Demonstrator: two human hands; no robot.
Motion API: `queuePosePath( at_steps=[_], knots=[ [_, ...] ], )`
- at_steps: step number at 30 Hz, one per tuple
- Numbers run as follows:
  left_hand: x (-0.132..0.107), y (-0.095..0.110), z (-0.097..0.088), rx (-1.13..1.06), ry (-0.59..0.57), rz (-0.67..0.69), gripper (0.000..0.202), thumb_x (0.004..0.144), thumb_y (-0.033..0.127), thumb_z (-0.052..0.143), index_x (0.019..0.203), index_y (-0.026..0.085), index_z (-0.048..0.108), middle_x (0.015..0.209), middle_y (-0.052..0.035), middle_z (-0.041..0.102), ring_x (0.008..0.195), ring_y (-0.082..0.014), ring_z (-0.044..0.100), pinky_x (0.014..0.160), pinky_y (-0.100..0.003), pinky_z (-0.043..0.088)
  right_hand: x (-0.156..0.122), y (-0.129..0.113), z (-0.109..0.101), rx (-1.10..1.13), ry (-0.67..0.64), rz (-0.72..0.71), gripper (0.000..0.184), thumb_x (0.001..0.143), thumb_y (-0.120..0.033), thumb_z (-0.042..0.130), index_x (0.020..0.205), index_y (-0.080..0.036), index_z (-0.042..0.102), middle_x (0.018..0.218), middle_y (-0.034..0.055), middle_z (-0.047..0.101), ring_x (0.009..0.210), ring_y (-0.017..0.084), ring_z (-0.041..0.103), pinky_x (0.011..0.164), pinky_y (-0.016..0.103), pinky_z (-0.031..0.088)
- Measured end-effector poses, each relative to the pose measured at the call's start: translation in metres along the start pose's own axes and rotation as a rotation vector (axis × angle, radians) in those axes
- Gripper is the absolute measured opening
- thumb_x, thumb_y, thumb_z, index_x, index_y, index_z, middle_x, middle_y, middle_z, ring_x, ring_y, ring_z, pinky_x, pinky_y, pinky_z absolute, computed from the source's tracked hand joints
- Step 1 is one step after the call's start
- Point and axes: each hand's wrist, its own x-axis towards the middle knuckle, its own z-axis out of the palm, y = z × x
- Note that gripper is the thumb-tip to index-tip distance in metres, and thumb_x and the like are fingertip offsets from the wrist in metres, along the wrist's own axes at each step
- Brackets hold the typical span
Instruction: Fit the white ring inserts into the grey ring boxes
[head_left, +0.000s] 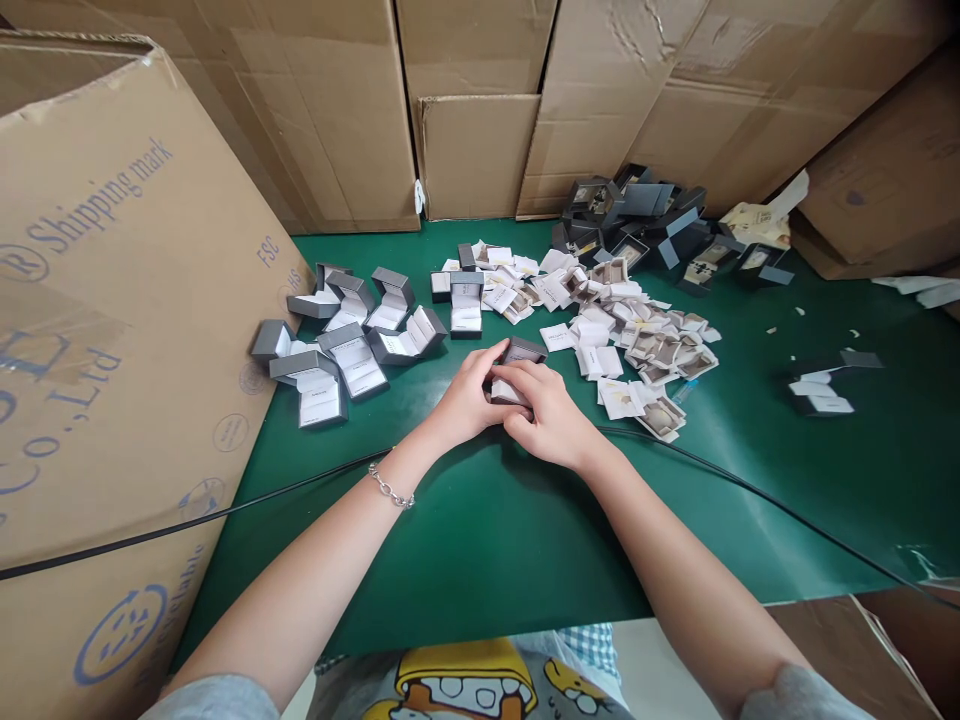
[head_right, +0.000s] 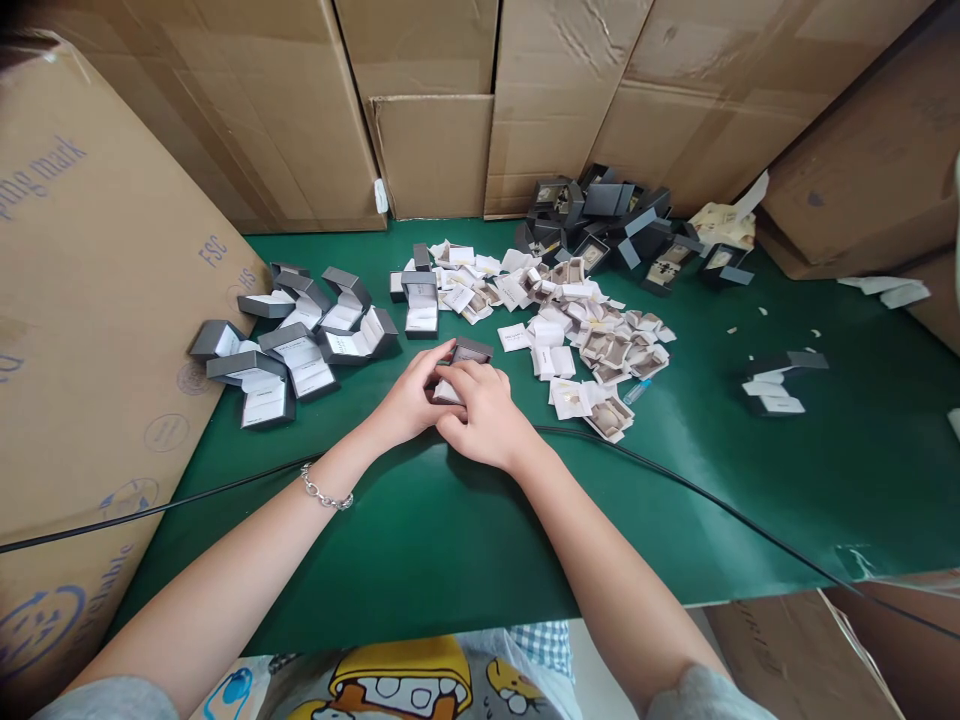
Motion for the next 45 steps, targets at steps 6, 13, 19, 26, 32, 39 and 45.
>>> queuePosePath(
  at_steps=[6, 13, 19, 26, 32, 39, 45],
  knots=[
    [0.001, 0.0, -0.002, -0.053, -0.025, -0.013, 0.087, 0.061, 0.032, 0.072, 0.138, 0.027, 0.032, 0.139, -0.0093, 0.031, 0.112, -0.0235, 0.051, 0.097, -0.037, 0.046, 0.001, -0.003, 0.001, 0.008, 0.065, 0.007, 0.046, 0.074, -0.021, 0.045, 0.118, -0.013, 0.056, 0.114, 0.0106, 0.062, 0.099, 0.024, 0.056, 0.085, 0.038, 0.044],
    [0.001, 0.002, 0.0, -0.025, -0.02, -0.025, 0.08, 0.066, 0.023, 0.065, 0.138, 0.026, 0.031, 0.136, -0.0114, 0.034, 0.107, -0.0212, 0.053, 0.089, -0.034, 0.049, 0.001, -0.006, 0.007, -0.229, 0.182, 0.032, 0.023, 0.084, -0.023, 0.043, 0.089, -0.017, 0.065, 0.08, 0.0038, 0.068, 0.071, 0.017, 0.058, 0.068, 0.028, 0.042],
    [0.002, -0.003, 0.002, -0.048, -0.022, -0.03, 0.08, 0.066, 0.029, 0.067, 0.138, 0.029, 0.032, 0.138, -0.0108, 0.031, 0.104, -0.0204, 0.054, 0.082, -0.032, 0.05, -0.001, -0.002, 0.008, -0.236, 0.252, 0.045, 0.024, 0.086, -0.027, 0.044, 0.083, -0.019, 0.067, 0.075, 0.0039, 0.068, 0.067, 0.016, 0.06, 0.062, 0.028, 0.045],
    [0.002, 0.007, 0.002, -0.036, -0.011, -0.07, 0.084, 0.059, 0.034, 0.073, 0.134, 0.03, 0.037, 0.134, -0.0094, 0.037, 0.107, -0.0225, 0.051, 0.088, -0.035, 0.049, -0.003, -0.001, 0.007, -0.182, 0.456, -0.147, 0.054, 0.085, -0.031, 0.043, 0.136, -0.016, 0.039, 0.134, 0.0132, 0.047, 0.125, 0.026, 0.043, 0.1, 0.044, 0.042],
    [0.002, 0.006, 0.001, -0.042, -0.02, -0.09, 0.087, 0.062, 0.037, 0.071, 0.138, 0.026, 0.032, 0.136, -0.012, 0.035, 0.108, -0.0243, 0.052, 0.088, -0.036, 0.048, -0.003, -0.001, 0.001, -0.164, 0.399, -0.128, 0.044, 0.088, -0.032, 0.038, 0.125, -0.013, 0.051, 0.128, 0.0145, 0.053, 0.123, 0.026, 0.046, 0.103, 0.047, 0.038],
    [0.003, 0.003, 0.001, -0.005, -0.013, -0.061, 0.083, 0.064, 0.037, 0.069, 0.137, 0.026, 0.032, 0.136, -0.0116, 0.035, 0.108, -0.0239, 0.053, 0.087, -0.037, 0.049, -0.002, -0.003, 0.004, -0.102, 0.31, -0.09, 0.04, 0.091, -0.029, 0.034, 0.124, -0.016, 0.052, 0.127, 0.0094, 0.055, 0.12, 0.021, 0.05, 0.102, 0.039, 0.042],
    [0.001, 0.008, 0.0, -0.026, -0.025, -0.09, 0.088, 0.061, 0.039, 0.071, 0.139, 0.028, 0.031, 0.138, -0.011, 0.032, 0.104, -0.0224, 0.054, 0.081, -0.032, 0.051, -0.004, -0.006, -0.001, -0.06, 0.387, -0.042, 0.036, 0.091, -0.03, 0.034, 0.114, -0.018, 0.06, 0.122, 0.0081, 0.059, 0.118, 0.023, 0.052, 0.094, 0.037, 0.048]
  ],
)
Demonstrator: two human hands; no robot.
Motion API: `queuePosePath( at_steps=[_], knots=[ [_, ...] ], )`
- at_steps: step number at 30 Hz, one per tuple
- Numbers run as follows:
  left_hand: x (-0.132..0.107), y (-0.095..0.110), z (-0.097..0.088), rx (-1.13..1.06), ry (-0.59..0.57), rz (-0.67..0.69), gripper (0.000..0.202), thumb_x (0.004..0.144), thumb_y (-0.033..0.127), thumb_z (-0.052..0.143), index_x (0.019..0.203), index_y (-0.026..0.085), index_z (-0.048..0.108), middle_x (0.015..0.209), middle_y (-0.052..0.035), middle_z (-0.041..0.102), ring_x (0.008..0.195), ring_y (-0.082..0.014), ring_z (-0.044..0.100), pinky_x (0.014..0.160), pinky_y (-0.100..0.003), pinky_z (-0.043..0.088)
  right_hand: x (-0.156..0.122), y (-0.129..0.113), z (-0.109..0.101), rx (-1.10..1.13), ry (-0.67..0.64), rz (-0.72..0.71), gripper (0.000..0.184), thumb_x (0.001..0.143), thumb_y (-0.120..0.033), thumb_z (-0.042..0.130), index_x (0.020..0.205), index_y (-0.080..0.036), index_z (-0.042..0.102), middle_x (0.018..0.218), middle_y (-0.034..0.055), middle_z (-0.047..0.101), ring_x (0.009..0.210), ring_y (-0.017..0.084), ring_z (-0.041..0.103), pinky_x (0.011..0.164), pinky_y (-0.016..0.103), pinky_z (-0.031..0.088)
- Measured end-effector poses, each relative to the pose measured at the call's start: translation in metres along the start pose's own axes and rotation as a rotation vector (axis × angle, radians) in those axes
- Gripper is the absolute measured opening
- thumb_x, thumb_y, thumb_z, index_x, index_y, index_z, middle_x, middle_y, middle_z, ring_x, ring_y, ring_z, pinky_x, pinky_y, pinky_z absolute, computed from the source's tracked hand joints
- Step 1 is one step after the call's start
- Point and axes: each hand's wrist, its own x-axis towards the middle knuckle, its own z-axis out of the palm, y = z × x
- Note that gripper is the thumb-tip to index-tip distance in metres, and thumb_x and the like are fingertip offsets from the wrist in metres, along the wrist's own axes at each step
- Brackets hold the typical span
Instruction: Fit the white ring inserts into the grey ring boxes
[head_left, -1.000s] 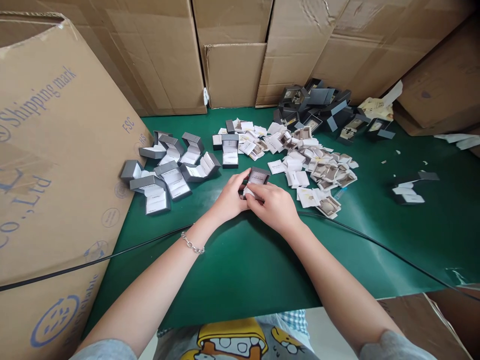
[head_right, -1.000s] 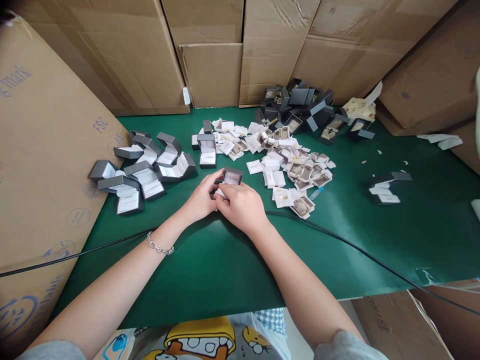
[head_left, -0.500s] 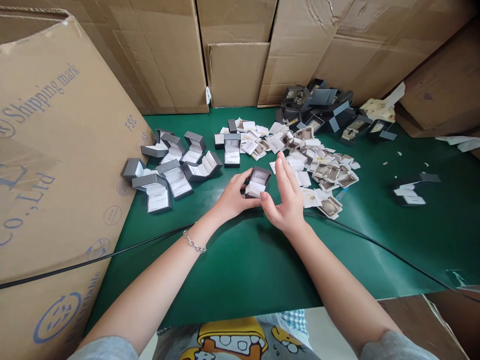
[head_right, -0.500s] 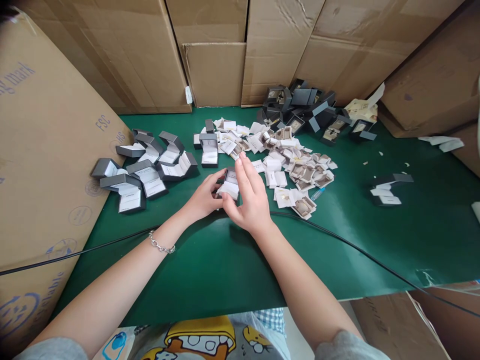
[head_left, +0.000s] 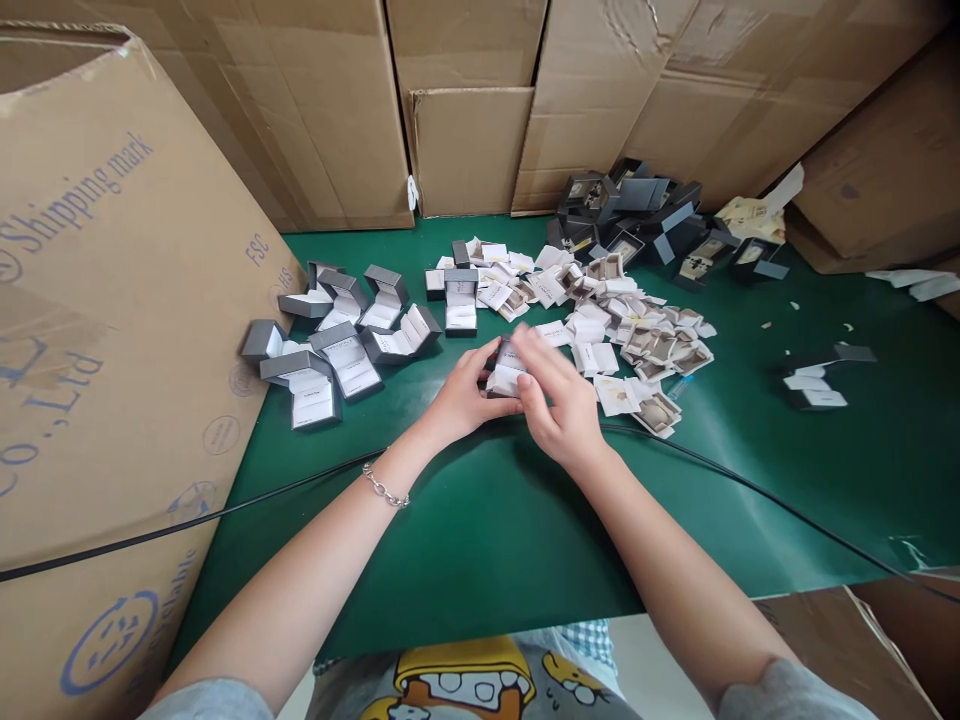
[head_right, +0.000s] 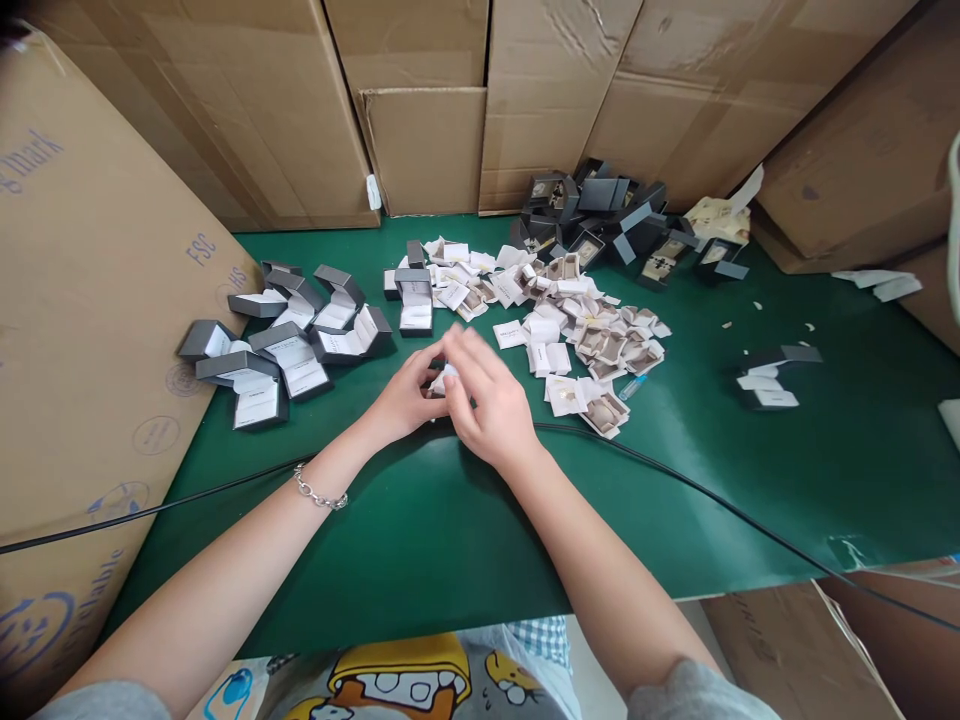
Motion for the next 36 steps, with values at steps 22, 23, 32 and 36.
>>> queuePosePath(
  at_steps=[22, 23, 32, 36],
  knots=[
    [-0.0014, -0.0017, 0.0015, 0.057, -0.028, 0.051, 0.09, 0.061, 0.031, 0.07, 0.14, 0.03, 0.026, 0.134, -0.0092, 0.033, 0.105, -0.0211, 0.053, 0.091, -0.035, 0.046, 0.0037, 0.0001, 0.0008, 0.02, -0.192, 0.096, 0.032, 0.087, -0.022, 0.041, 0.063, -0.017, 0.061, 0.069, 0.0043, 0.063, 0.068, 0.015, 0.058, 0.063, 0.026, 0.045],
    [-0.0013, -0.0023, 0.0015, 0.067, -0.028, 0.055, 0.089, 0.062, 0.031, 0.069, 0.14, 0.03, 0.026, 0.134, -0.0094, 0.034, 0.104, -0.0209, 0.053, 0.091, -0.035, 0.046, 0.0038, -0.0003, 0.001, 0.004, -0.19, 0.074, 0.032, 0.087, -0.022, 0.041, 0.063, -0.017, 0.06, 0.069, 0.0045, 0.062, 0.068, 0.015, 0.057, 0.062, 0.026, 0.044],
    [0.0015, -0.0065, 0.0015, 0.019, 0.006, 0.0, 0.076, 0.069, 0.031, 0.064, 0.137, 0.028, 0.032, 0.135, -0.0096, 0.034, 0.101, -0.019, 0.054, 0.088, -0.035, 0.048, 0.0041, 0.0015, 0.0, -0.033, -0.222, -0.001, 0.027, 0.09, -0.023, 0.04, 0.089, -0.017, 0.066, 0.082, 0.0057, 0.063, 0.077, 0.016, 0.057, 0.067, 0.028, 0.045],
    [0.0015, -0.0038, 0.0023, -0.095, 0.104, -0.059, 0.073, 0.067, 0.039, 0.068, 0.132, 0.029, 0.039, 0.137, -0.0084, 0.032, 0.104, -0.0193, 0.051, 0.085, -0.032, 0.049, 0.0034, 0.006, -0.0004, -0.017, -0.257, -0.012, 0.031, 0.087, -0.034, 0.049, 0.111, -0.019, 0.059, 0.102, 0.0073, 0.065, 0.092, 0.02, 0.059, 0.076, 0.032, 0.049]
  ],
)
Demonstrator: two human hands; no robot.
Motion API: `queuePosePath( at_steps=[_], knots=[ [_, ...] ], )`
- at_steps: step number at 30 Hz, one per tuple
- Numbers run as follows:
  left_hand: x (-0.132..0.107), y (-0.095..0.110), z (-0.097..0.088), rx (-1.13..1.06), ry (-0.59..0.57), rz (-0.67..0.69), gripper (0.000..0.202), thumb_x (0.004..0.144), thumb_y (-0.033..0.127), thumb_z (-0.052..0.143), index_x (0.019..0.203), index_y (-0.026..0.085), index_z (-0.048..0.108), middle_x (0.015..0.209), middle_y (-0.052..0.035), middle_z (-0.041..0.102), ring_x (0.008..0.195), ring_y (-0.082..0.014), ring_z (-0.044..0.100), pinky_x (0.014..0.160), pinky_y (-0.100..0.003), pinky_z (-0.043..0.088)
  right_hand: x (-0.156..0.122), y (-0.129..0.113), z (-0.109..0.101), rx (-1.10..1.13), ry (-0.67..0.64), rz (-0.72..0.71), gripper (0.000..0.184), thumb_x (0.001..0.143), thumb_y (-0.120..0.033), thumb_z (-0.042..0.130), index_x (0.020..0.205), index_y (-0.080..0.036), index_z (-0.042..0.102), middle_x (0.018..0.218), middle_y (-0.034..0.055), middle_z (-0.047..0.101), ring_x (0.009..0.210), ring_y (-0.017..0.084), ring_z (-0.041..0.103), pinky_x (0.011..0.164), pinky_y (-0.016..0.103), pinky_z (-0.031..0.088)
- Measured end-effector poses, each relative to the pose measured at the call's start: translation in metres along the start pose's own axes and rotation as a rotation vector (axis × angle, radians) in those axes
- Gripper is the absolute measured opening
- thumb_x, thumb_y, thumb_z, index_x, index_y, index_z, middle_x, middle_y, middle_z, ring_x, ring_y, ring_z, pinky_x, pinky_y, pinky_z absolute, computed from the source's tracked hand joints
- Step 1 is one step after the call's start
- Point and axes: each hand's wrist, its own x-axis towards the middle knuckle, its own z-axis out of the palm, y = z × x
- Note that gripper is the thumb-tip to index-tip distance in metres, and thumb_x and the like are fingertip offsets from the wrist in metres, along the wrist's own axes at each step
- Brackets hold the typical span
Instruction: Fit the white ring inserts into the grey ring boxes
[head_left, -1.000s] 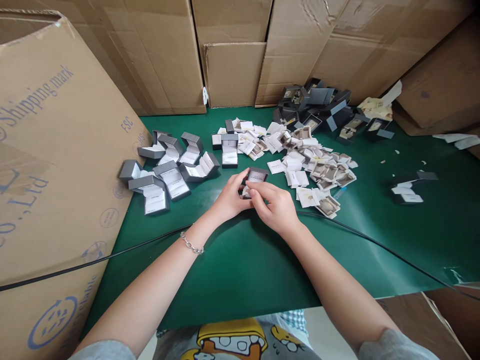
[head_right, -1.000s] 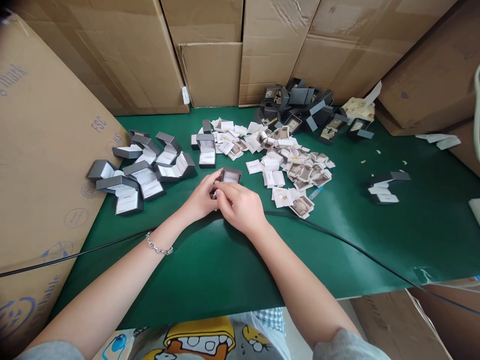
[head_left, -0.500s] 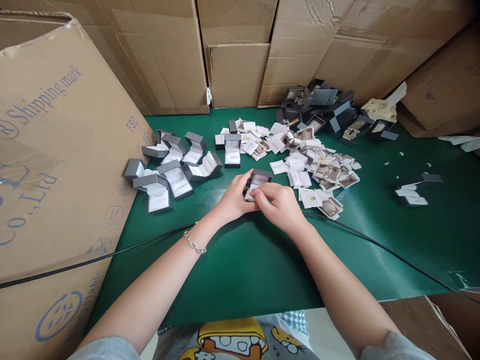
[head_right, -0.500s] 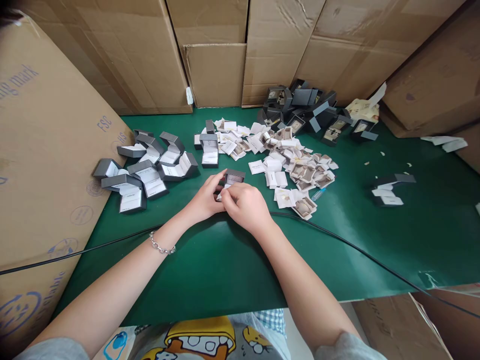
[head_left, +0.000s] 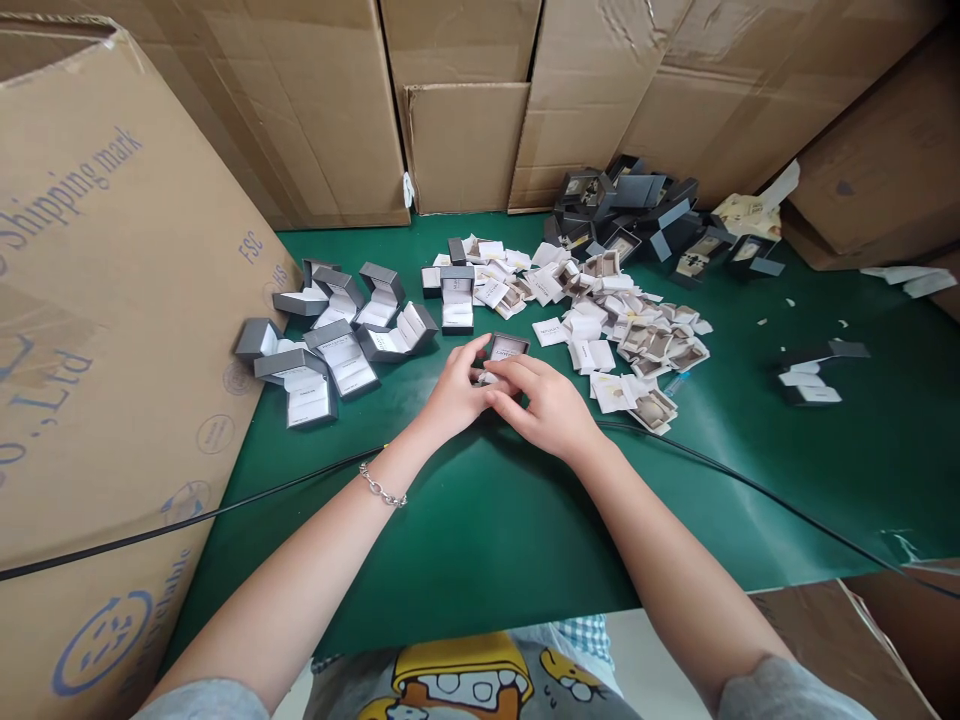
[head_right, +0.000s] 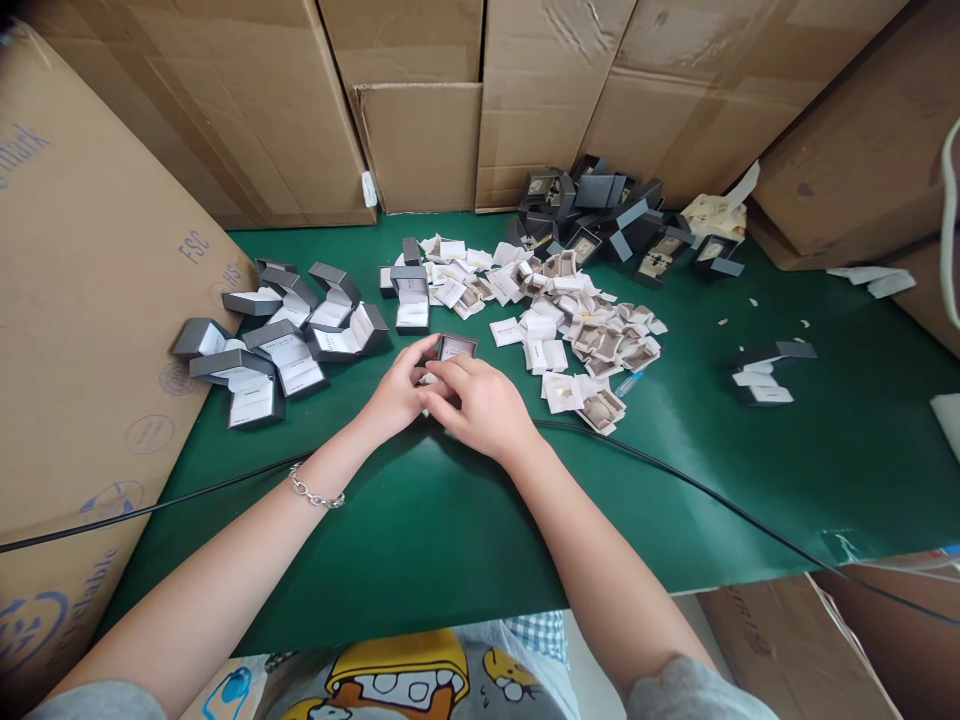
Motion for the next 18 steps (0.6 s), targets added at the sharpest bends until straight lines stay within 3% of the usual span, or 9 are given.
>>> queuePosePath(
  at_steps=[3, 5, 10, 18],
  knots=[
    [-0.0013, 0.005, -0.0003, -0.084, 0.016, -0.05, 0.077, 0.065, 0.045, 0.07, 0.133, 0.027, 0.038, 0.135, -0.0092, 0.036, 0.104, -0.0192, 0.051, 0.083, -0.031, 0.05, -0.0007, 0.0042, 0.0024, 0.034, -0.027, 0.001, 0.052, 0.079, -0.038, 0.06, 0.127, -0.02, 0.047, 0.117, 0.0082, 0.06, 0.105, 0.023, 0.057, 0.083, 0.035, 0.05],
    [-0.0017, 0.0076, -0.0009, -0.131, 0.021, -0.057, 0.079, 0.065, 0.046, 0.07, 0.133, 0.025, 0.037, 0.131, -0.0096, 0.04, 0.102, -0.0184, 0.052, 0.083, -0.031, 0.05, -0.001, 0.0068, 0.0045, 0.047, -0.028, 0.007, 0.058, 0.078, -0.033, 0.062, 0.131, -0.022, 0.041, 0.121, 0.0074, 0.058, 0.108, 0.023, 0.056, 0.085, 0.037, 0.05],
    [-0.001, 0.0063, -0.0017, -0.113, 0.037, -0.039, 0.078, 0.063, 0.05, 0.07, 0.131, 0.026, 0.041, 0.128, -0.0086, 0.042, 0.093, -0.0154, 0.052, 0.085, -0.033, 0.049, -0.0006, 0.0107, 0.0084, 0.01, -0.003, 0.029, 0.042, 0.078, -0.016, 0.055, 0.119, -0.021, 0.051, 0.116, 0.0059, 0.061, 0.105, 0.022, 0.059, 0.085, 0.037, 0.051],
    [0.0, 0.001, -0.0013, -0.121, 0.026, -0.027, 0.079, 0.063, 0.054, 0.069, 0.132, 0.026, 0.04, 0.125, -0.0088, 0.041, 0.083, -0.0109, 0.051, 0.073, -0.027, 0.05, 0.0008, 0.0088, 0.0072, -0.044, 0.005, 0.075, 0.032, 0.079, -0.017, 0.055, 0.11, -0.02, 0.06, 0.104, 0.0054, 0.067, 0.094, 0.023, 0.063, 0.077, 0.035, 0.052]
  ],
)
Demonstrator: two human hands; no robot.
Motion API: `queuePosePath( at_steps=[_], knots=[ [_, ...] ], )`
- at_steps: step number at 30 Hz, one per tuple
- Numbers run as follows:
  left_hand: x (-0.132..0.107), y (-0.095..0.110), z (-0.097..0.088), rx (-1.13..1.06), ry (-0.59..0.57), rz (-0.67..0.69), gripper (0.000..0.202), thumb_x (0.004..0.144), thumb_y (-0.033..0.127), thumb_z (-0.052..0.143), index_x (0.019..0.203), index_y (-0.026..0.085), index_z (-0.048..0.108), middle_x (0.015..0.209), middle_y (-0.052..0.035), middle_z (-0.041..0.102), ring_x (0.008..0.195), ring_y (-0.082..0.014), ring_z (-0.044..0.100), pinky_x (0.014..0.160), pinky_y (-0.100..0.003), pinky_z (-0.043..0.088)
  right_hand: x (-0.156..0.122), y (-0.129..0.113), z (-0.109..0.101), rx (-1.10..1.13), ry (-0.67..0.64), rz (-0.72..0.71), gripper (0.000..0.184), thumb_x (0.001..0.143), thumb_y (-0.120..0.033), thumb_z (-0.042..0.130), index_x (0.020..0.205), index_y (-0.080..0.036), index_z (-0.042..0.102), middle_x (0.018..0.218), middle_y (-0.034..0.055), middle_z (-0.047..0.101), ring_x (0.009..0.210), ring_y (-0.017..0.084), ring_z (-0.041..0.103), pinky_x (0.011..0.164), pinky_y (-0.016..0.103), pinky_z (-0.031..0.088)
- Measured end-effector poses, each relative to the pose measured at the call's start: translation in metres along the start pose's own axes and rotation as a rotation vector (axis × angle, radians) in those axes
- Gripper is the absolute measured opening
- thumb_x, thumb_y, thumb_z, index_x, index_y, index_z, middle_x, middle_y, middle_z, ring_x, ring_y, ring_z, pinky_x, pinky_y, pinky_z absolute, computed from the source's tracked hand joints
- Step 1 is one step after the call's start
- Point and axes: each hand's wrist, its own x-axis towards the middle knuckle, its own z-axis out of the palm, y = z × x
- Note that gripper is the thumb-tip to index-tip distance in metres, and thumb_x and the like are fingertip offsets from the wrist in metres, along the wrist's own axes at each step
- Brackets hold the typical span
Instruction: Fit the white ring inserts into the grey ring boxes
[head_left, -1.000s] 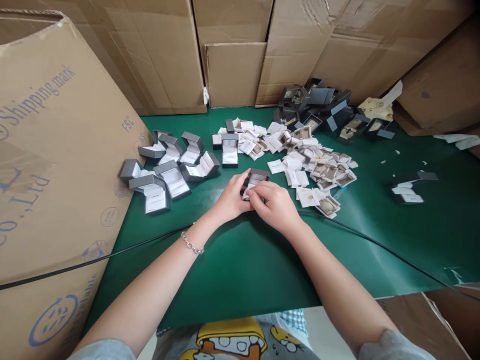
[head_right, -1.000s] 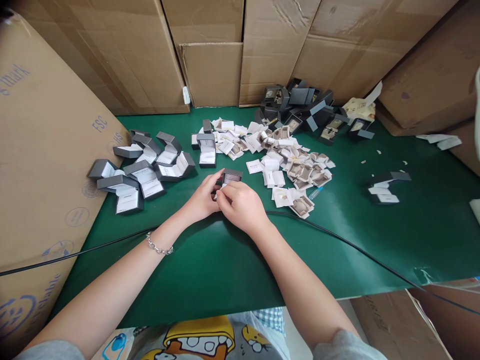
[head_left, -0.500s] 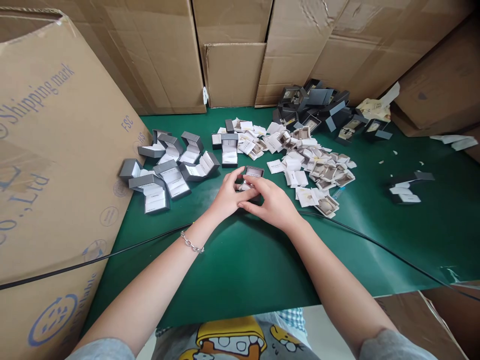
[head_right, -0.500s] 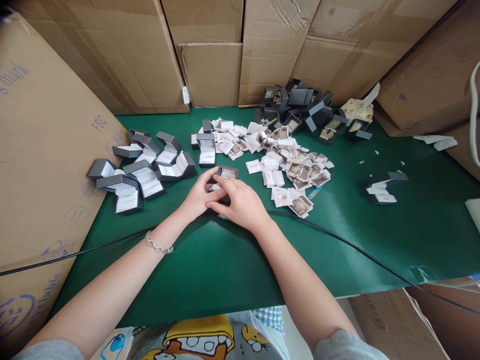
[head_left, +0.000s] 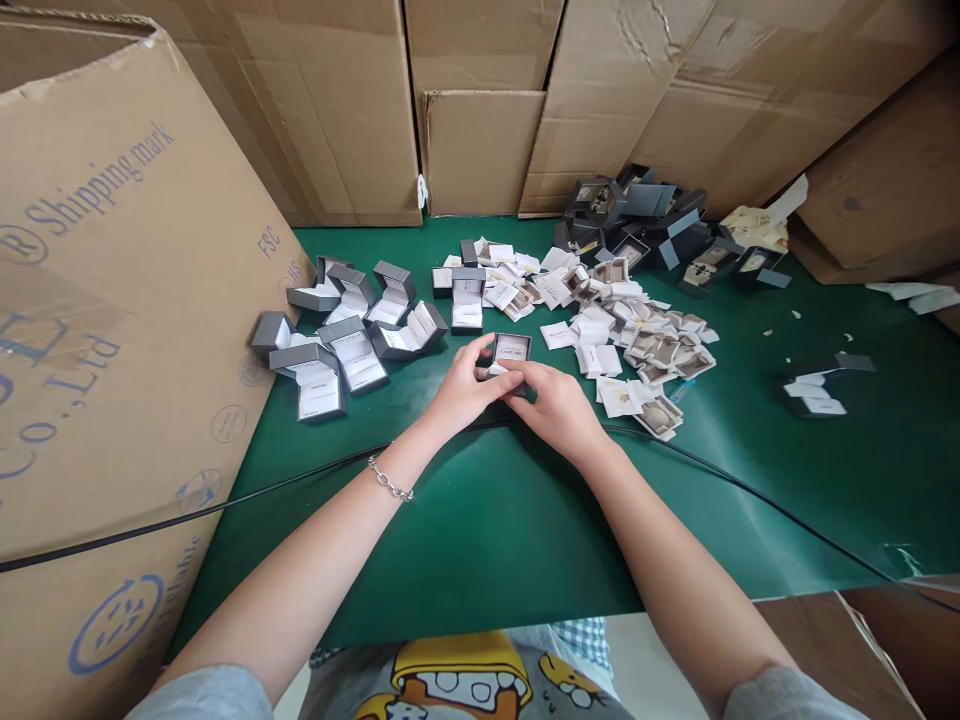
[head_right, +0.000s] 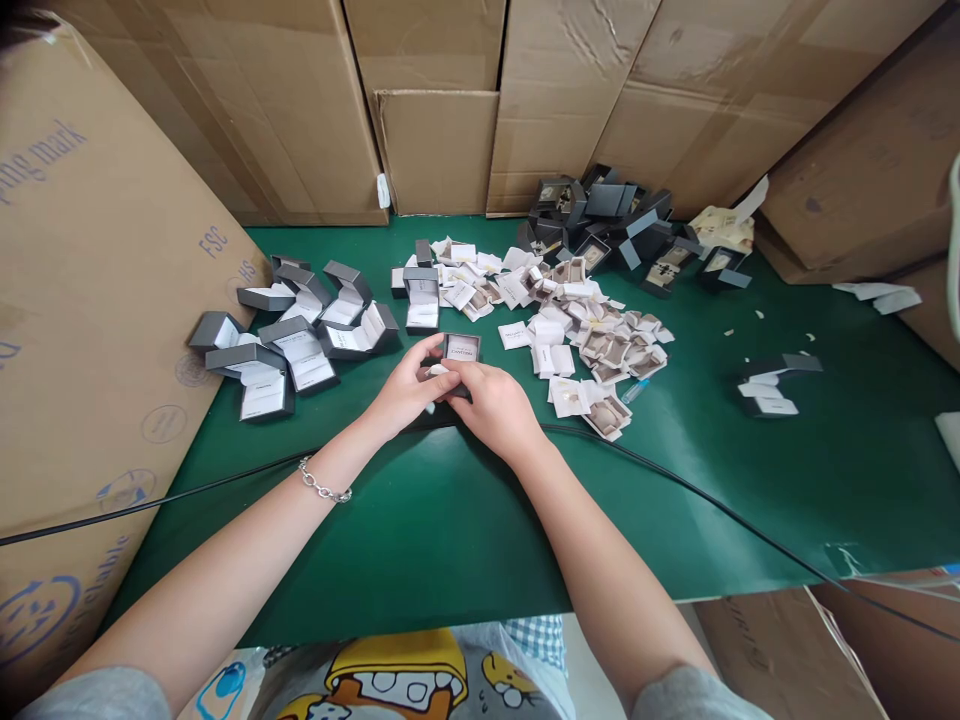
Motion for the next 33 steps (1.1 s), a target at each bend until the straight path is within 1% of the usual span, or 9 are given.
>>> queuePosePath(
  at_steps=[4, 7, 10, 12, 14, 17, 19, 26, 33],
  knots=[
    [0.0011, -0.0009, 0.0005, -0.072, 0.01, 0.007, 0.069, 0.073, 0.059, 0.056, 0.13, 0.022, 0.043, 0.124, -0.0112, 0.044, 0.075, -0.0099, 0.053, 0.062, -0.024, 0.049, 0.0007, -0.0012, -0.0029, 0.052, -0.009, 0.005, 0.027, 0.081, -0.019, 0.055, 0.107, -0.022, 0.061, 0.1, 0.0029, 0.068, 0.088, 0.021, 0.064, 0.074, 0.032, 0.051],
    [0.0032, -0.0033, 0.001, -0.148, 0.04, 0.0, 0.063, 0.078, 0.062, 0.044, 0.126, 0.022, 0.046, 0.122, -0.0108, 0.048, 0.077, -0.0122, 0.056, 0.061, -0.024, 0.05, 0.0009, -0.0005, -0.0039, 0.057, -0.01, -0.001, 0.029, 0.081, -0.018, 0.055, 0.109, -0.022, 0.06, 0.101, 0.0032, 0.067, 0.087, 0.02, 0.063, 0.074, 0.031, 0.05],
    [0.0049, -0.0048, 0.0015, -0.197, 0.041, -0.007, 0.062, 0.079, 0.064, 0.04, 0.126, 0.023, 0.046, 0.12, -0.0089, 0.051, 0.079, -0.0142, 0.059, 0.062, -0.026, 0.051, 0.0005, -0.0002, -0.004, 0.046, -0.021, -0.027, 0.026, 0.081, -0.019, 0.055, 0.107, -0.021, 0.059, 0.102, 0.0039, 0.066, 0.089, 0.02, 0.062, 0.075, 0.032, 0.05],
    [0.0053, -0.0051, 0.0017, -0.203, 0.048, -0.007, 0.061, 0.08, 0.063, 0.038, 0.126, 0.024, 0.045, 0.12, -0.0079, 0.052, 0.084, -0.016, 0.06, 0.066, -0.028, 0.052, -0.0001, -0.0012, -0.004, 0.043, -0.024, -0.058, 0.024, 0.083, -0.019, 0.054, 0.107, -0.02, 0.059, 0.103, 0.0046, 0.066, 0.092, 0.02, 0.061, 0.077, 0.032, 0.05],
    [0.0049, -0.0049, 0.0017, -0.165, 0.078, 0.016, 0.059, 0.081, 0.062, 0.038, 0.125, 0.024, 0.046, 0.122, -0.0073, 0.052, 0.095, -0.0186, 0.059, 0.076, -0.031, 0.052, -0.0007, -0.0029, -0.0043, 0.034, -0.031, -0.08, 0.023, 0.083, -0.018, 0.053, 0.105, -0.02, 0.059, 0.104, 0.0053, 0.065, 0.094, 0.021, 0.06, 0.078, 0.033, 0.049],
    [0.0033, -0.0043, 0.0018, -0.064, 0.128, 0.076, 0.055, 0.082, 0.058, 0.04, 0.123, 0.023, 0.051, 0.125, -0.0069, 0.052, 0.112, -0.0208, 0.051, 0.094, -0.034, 0.046, -0.0011, -0.0052, -0.0047, 0.016, -0.059, -0.083, 0.024, 0.083, -0.015, 0.051, 0.105, -0.019, 0.058, 0.104, 0.0056, 0.064, 0.095, 0.021, 0.059, 0.078, 0.034, 0.05],
    [0.0025, -0.0039, 0.0018, -0.022, 0.141, 0.097, 0.052, 0.083, 0.056, 0.041, 0.121, 0.022, 0.053, 0.126, -0.0067, 0.053, 0.118, -0.0211, 0.048, 0.101, -0.035, 0.041, -0.0008, -0.0057, -0.0049, 0.009, -0.074, -0.086, 0.026, 0.083, -0.014, 0.051, 0.108, -0.019, 0.056, 0.106, 0.0056, 0.063, 0.097, 0.022, 0.058, 0.08, 0.035, 0.05],
    [0.005, -0.0061, 0.0018, -0.01, 0.151, 0.123, 0.047, 0.083, 0.052, 0.046, 0.117, 0.021, 0.056, 0.127, -0.0062, 0.053, 0.12, -0.0213, 0.046, 0.105, -0.037, 0.037, 0.0002, -0.0035, -0.003, -0.028, -0.075, -0.107, 0.037, 0.084, -0.014, 0.048, 0.121, -0.019, 0.052, 0.117, 0.0065, 0.06, 0.105, 0.023, 0.056, 0.087, 0.038, 0.049],
    [0.0043, -0.0054, 0.0019, 0.027, 0.147, 0.125, 0.046, 0.083, 0.05, 0.045, 0.117, 0.021, 0.055, 0.126, -0.0062, 0.054, 0.12, -0.0208, 0.047, 0.106, -0.037, 0.036, -0.0009, -0.003, -0.0019, -0.008, -0.085, -0.078, 0.036, 0.082, -0.013, 0.049, 0.116, -0.02, 0.055, 0.115, 0.0053, 0.062, 0.105, 0.022, 0.056, 0.087, 0.038, 0.049]
  ],
)
